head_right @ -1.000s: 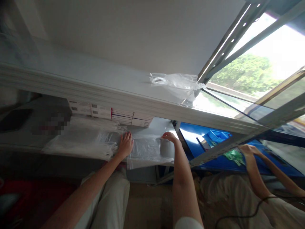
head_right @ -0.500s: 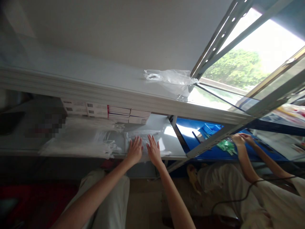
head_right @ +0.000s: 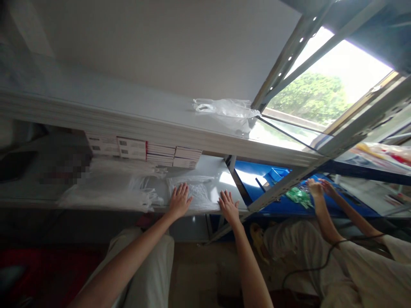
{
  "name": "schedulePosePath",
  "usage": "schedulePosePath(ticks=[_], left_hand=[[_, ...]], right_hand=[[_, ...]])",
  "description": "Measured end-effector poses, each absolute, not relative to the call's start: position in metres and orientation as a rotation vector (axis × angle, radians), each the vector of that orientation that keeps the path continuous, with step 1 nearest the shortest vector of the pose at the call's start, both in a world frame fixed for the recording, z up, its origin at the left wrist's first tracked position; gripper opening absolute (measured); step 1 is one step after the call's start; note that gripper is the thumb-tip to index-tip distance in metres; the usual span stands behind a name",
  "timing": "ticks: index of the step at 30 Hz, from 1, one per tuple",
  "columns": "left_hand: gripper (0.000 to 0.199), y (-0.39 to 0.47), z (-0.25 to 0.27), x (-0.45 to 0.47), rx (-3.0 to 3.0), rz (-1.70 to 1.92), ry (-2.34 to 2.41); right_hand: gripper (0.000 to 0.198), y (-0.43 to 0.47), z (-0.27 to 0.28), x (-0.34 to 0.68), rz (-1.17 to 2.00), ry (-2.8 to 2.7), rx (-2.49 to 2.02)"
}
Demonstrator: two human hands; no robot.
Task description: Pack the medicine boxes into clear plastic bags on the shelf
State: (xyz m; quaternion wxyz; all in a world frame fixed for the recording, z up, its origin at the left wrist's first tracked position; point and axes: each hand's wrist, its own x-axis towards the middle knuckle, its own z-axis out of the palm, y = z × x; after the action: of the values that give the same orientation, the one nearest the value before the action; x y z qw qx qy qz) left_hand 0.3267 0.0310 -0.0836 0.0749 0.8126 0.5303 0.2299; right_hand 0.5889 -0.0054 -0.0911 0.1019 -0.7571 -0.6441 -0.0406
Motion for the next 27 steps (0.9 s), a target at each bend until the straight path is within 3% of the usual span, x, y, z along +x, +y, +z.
schedulePosePath(ticks=[5,12,23,27], left_hand=[[0.059,0.033,-0.084,0.326,2.43,0.691,1.57],[0.054,0.035,-0.081,0.327,2.388,0.623,1.528],[0.061,0.035,-0.084,0.325,2.325,0.674,1.489],[0.052,0.03,-0.071,0.321,2.205,0.817,1.4]], right_hand=[[0.05,0.023,-0.061,0.543,-0.233,-1.757,-1.908],[0.046,0.073,-0.069,0.45,0.322,-2.33,-1.502],[0.05,0.095,-0.088,0.529,0.006,-1.902,-2.217],[0.05,0.096,-0.075,0.512,-0.305,-1.75,-2.133]])
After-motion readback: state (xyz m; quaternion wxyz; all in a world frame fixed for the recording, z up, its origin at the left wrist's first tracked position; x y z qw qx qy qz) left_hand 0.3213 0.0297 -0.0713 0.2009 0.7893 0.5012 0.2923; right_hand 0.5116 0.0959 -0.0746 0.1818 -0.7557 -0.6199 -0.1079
